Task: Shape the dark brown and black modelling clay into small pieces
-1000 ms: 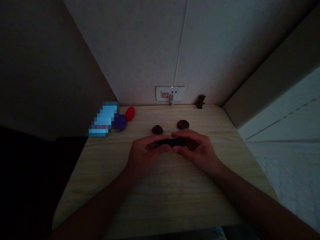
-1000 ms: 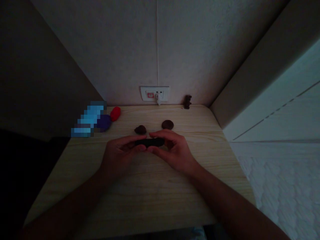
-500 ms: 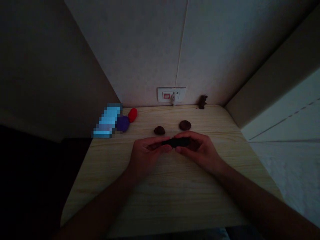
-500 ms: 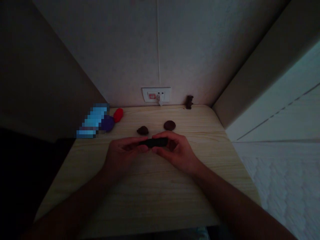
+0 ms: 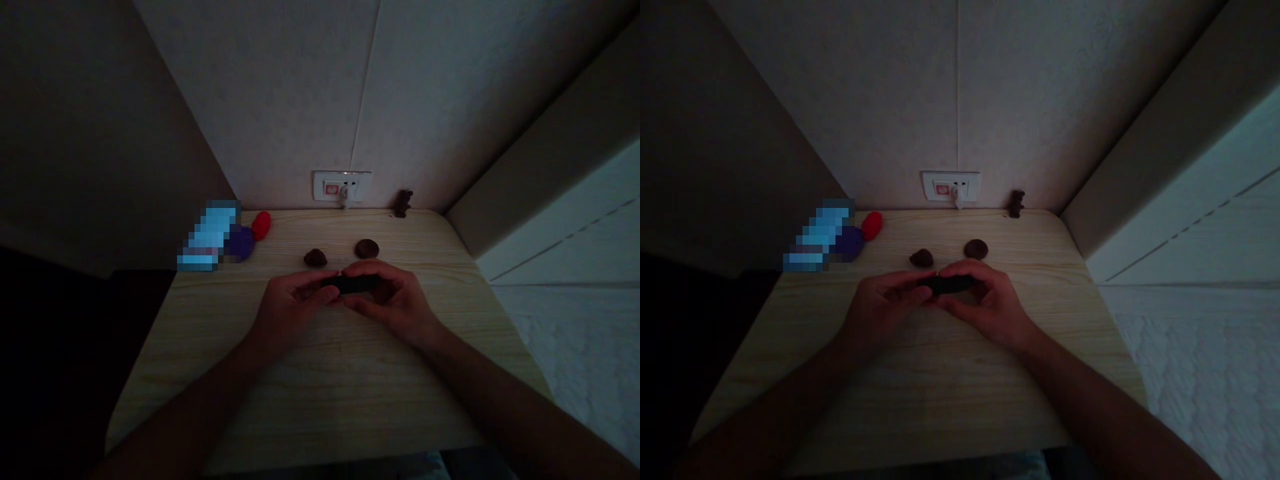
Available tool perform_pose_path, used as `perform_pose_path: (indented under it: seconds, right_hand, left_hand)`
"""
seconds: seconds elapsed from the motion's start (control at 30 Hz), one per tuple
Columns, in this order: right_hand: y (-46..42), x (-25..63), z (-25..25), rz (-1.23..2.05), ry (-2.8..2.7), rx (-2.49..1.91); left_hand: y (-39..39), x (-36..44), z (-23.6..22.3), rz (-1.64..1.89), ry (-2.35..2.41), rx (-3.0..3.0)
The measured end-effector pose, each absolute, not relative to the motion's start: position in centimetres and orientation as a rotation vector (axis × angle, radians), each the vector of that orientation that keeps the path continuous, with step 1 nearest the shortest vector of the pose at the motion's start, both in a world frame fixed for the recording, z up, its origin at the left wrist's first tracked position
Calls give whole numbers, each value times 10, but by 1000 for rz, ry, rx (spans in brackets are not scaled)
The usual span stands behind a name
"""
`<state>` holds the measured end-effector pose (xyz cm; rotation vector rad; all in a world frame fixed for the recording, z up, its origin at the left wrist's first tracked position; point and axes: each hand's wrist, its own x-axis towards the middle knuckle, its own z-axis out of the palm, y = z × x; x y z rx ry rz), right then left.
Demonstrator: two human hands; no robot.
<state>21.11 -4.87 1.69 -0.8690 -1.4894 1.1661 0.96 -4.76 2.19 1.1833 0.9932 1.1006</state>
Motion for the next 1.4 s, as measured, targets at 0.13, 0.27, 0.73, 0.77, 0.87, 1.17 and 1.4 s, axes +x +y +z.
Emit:
perform_pose_path:
  seconds: [0.13, 0.27, 0.73, 0.77, 0.87, 1.17, 1.4]
  right_hand:
    - [-50, 212, 18, 1204, -1465, -972]
    - [-49, 214, 18, 1166, -1509, -938]
    - [-44, 220, 17, 1207, -1378, -1000]
    - [-44, 220, 18, 1217, -1390, -981]
    - [-47, 218, 19, 1251, -1454, -918]
    - [-49, 216, 21, 1355, -1360, -840]
    - [-49, 216, 21, 1380, -1348, -840]
  left_hand:
    - [-49, 8, 24, 1120, 1010, 1225]
    - [-49, 6, 19, 1122, 1003, 1306]
    - [-44, 5, 15, 1155, 941, 1197]
    - [-44, 4, 15, 1135, 948, 1247]
    - [-44, 1, 14, 1045, 1016, 1504]
    - [-48, -1, 14, 999, 988, 2023]
    - [-50, -3, 11, 1019, 911, 2209]
